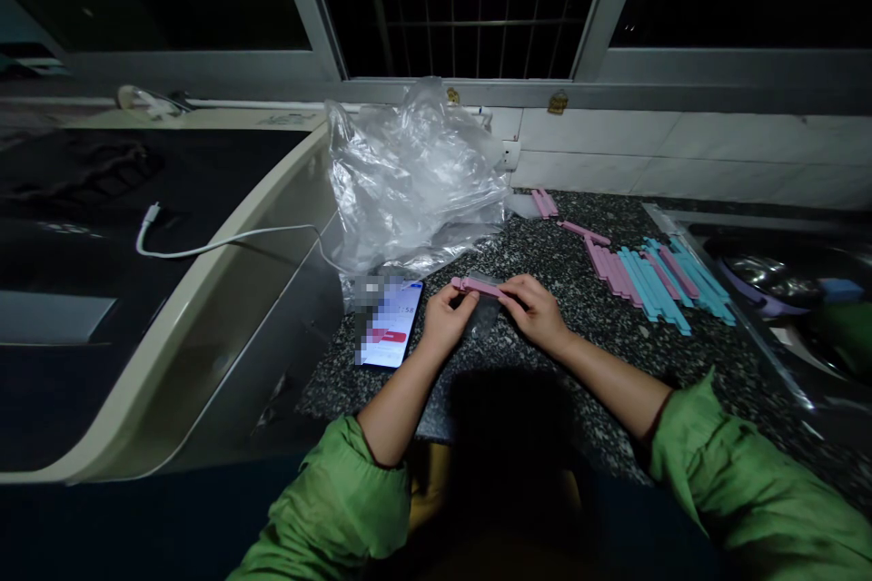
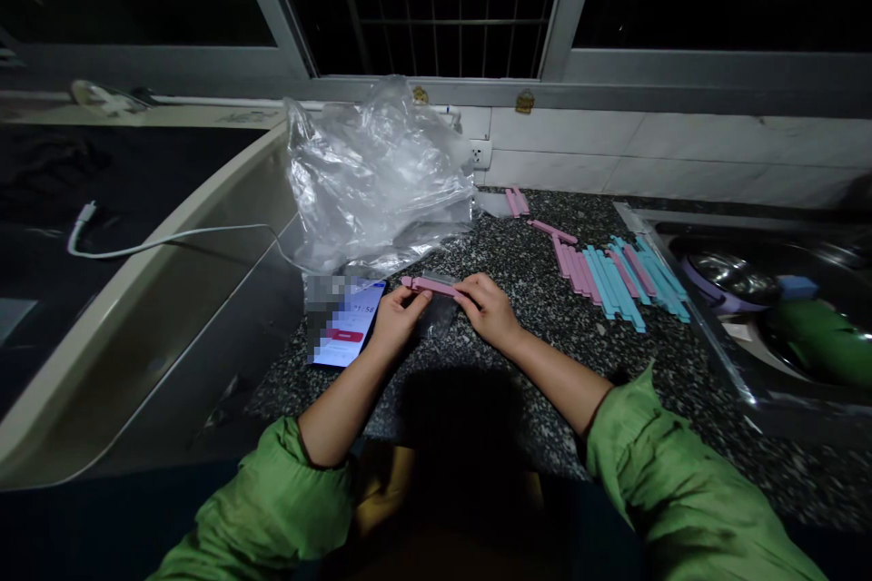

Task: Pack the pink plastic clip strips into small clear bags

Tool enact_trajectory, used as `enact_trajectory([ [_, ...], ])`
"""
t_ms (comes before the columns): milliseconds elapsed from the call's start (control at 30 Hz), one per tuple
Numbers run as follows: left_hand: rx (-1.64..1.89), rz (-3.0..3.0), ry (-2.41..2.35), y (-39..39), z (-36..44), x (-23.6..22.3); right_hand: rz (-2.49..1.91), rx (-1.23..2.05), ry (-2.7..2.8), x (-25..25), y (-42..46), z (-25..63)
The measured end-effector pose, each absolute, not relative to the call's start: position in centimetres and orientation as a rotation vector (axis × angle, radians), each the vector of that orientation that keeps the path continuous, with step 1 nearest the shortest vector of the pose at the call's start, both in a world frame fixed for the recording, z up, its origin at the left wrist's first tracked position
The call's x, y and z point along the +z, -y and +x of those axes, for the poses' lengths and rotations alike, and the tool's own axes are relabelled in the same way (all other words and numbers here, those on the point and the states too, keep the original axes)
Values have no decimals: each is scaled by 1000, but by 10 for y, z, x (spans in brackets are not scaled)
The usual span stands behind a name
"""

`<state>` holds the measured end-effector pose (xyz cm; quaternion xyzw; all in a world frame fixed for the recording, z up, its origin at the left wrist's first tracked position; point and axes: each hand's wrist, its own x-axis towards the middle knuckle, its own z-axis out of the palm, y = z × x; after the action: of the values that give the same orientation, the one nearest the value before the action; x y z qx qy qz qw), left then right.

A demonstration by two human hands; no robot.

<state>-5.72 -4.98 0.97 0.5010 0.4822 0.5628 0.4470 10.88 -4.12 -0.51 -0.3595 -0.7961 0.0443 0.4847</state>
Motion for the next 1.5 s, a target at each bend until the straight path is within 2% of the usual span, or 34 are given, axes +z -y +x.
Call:
enact_trajectory([
  [500, 1388, 1343, -1144, 51, -59, 11, -903, 77, 1975, -5, 41, 111],
  [833, 1446, 1346, -1216, 52, -60, 12, -873, -148, 2056, -2, 40, 116],
  [1067, 1471, 1314, -1205, 49, -60, 10, -901, -163, 2061, -2, 40, 117],
  [1367, 1455, 1315, -1179, 48, -62, 10, -972, -11, 1979, 2, 42, 120],
  [1500, 1445, 1365, -1127, 48, -62, 11, -1132, 334, 1796, 5, 40, 126],
])
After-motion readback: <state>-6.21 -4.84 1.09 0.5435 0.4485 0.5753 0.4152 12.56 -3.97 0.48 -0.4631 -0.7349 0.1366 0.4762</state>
